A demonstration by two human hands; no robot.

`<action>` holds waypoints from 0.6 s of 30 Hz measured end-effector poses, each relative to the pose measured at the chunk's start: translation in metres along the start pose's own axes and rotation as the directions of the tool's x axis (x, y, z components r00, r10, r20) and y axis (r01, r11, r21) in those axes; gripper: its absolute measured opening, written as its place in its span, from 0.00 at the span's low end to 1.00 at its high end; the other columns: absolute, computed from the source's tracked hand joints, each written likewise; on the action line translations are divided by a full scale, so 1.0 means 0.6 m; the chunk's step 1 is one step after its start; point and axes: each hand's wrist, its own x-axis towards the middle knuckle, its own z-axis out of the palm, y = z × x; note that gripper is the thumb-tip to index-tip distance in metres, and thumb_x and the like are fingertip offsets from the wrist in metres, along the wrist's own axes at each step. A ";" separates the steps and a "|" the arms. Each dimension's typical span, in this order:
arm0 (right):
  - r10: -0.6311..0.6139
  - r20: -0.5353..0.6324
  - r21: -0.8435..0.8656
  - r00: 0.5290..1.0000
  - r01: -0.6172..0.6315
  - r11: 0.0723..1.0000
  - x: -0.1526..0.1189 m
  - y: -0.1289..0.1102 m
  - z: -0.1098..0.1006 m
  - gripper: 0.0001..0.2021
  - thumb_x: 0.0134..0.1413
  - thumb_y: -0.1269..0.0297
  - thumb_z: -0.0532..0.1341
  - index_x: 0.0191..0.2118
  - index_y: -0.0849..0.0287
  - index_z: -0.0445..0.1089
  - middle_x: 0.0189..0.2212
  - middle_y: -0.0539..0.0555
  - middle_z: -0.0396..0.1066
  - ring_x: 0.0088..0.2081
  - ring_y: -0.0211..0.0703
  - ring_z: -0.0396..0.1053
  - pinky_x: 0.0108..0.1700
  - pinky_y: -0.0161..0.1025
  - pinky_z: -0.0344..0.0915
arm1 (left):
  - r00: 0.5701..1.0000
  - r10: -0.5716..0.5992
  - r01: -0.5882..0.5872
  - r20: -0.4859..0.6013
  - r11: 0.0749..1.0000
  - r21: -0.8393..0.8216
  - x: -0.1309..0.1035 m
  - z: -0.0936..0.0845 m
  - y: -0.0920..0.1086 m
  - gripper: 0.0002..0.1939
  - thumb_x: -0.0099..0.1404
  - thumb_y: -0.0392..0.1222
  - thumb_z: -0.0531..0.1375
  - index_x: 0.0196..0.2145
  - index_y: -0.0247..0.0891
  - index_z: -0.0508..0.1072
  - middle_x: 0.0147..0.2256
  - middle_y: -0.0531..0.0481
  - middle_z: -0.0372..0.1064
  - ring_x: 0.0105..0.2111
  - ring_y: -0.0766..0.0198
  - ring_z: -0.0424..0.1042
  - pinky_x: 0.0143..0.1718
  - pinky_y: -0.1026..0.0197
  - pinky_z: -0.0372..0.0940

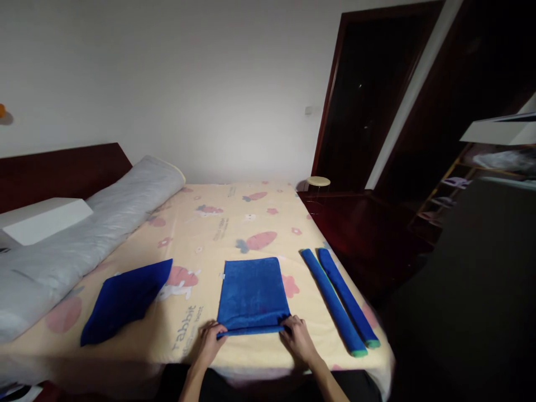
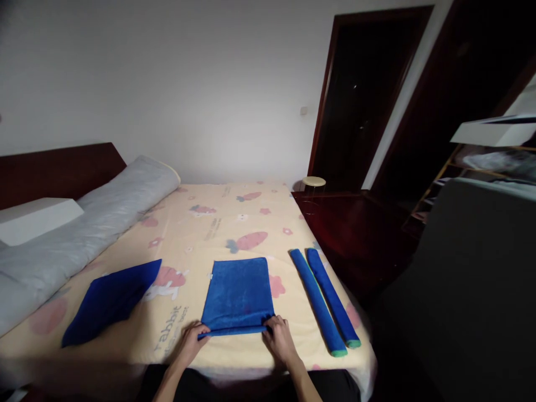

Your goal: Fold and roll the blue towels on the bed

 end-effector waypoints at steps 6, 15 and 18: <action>0.056 -0.004 -0.042 0.998 -0.056 0.998 0.009 0.021 -0.005 0.13 0.59 0.64 0.50 0.35 0.55 0.73 0.38 0.54 0.73 0.45 0.48 0.68 0.48 0.43 0.58 | 0.999 -0.033 0.033 0.015 0.999 0.013 0.010 -0.015 -0.006 0.08 0.62 0.42 0.55 0.33 0.45 0.76 0.37 0.53 0.76 0.44 0.61 0.72 0.49 0.59 0.61; 0.035 -0.095 -0.244 0.995 -0.058 0.968 0.018 -0.033 0.023 0.18 0.54 0.78 0.49 0.45 0.58 0.71 0.46 0.59 0.69 0.50 0.53 0.62 0.55 0.48 0.51 | 0.993 -0.095 0.103 -0.066 0.984 0.143 0.011 0.013 0.070 0.18 0.61 0.26 0.47 0.38 0.43 0.72 0.44 0.49 0.70 0.50 0.58 0.65 0.53 0.52 0.53; -0.037 -0.061 -0.288 0.997 0.018 0.957 0.021 -0.067 0.054 0.21 0.54 0.79 0.49 0.48 0.56 0.70 0.49 0.57 0.69 0.53 0.50 0.61 0.58 0.46 0.48 | 0.999 -0.023 0.026 -0.026 0.990 0.140 0.009 0.039 0.107 0.20 0.62 0.26 0.45 0.39 0.46 0.72 0.44 0.51 0.70 0.50 0.61 0.65 0.53 0.58 0.53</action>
